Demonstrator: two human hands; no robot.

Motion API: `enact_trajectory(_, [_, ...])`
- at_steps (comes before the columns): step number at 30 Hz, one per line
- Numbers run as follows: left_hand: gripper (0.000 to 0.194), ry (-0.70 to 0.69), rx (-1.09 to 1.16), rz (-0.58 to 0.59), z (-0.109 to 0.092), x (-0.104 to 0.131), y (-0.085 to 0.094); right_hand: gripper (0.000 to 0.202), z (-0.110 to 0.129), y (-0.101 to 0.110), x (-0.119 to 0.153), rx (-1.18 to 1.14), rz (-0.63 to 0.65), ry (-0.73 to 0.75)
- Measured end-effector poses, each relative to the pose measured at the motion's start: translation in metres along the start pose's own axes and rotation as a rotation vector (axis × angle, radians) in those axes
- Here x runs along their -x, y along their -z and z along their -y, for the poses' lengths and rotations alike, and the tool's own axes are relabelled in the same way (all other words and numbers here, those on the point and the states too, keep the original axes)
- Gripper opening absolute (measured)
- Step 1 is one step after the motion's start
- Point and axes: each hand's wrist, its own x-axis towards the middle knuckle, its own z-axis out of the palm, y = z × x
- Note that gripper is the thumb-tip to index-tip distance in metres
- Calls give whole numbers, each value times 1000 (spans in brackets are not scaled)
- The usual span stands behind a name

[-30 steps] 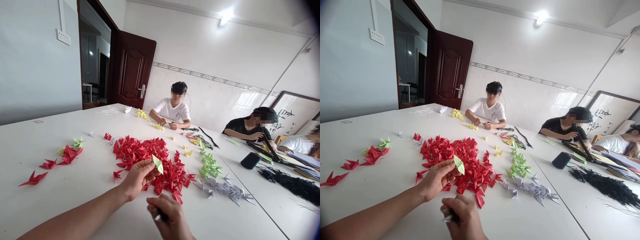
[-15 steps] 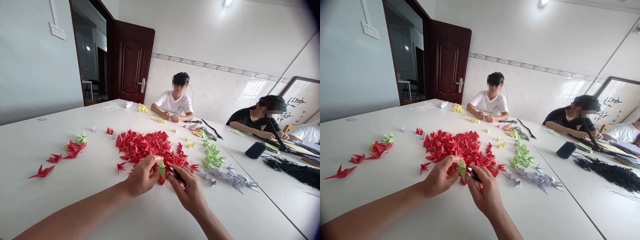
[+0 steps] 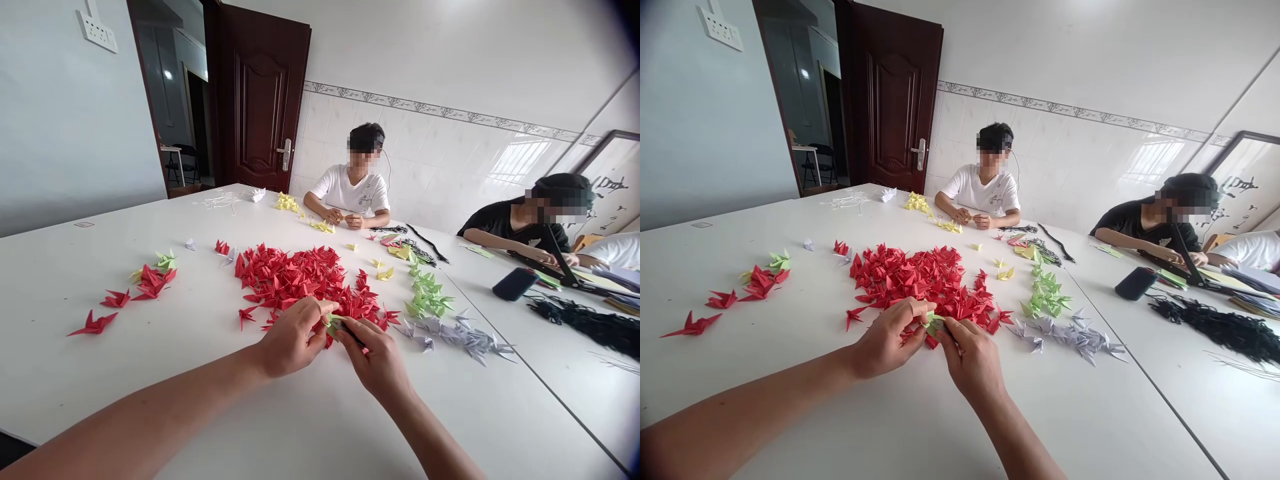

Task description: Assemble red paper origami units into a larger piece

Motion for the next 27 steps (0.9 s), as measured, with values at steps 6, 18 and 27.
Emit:
enact_trajectory(6, [35,-21,-25,9,3,0,-1,26,-1,0,-1,45,-1,23])
enact_trajectory(18, [38,-21,-24,44,2,0,0,26,-3,0,-1,63,47,2])
enact_trajectory(27, [35,-5,-25,56,2,0,0,29,-2,1,-2,8,63,-17])
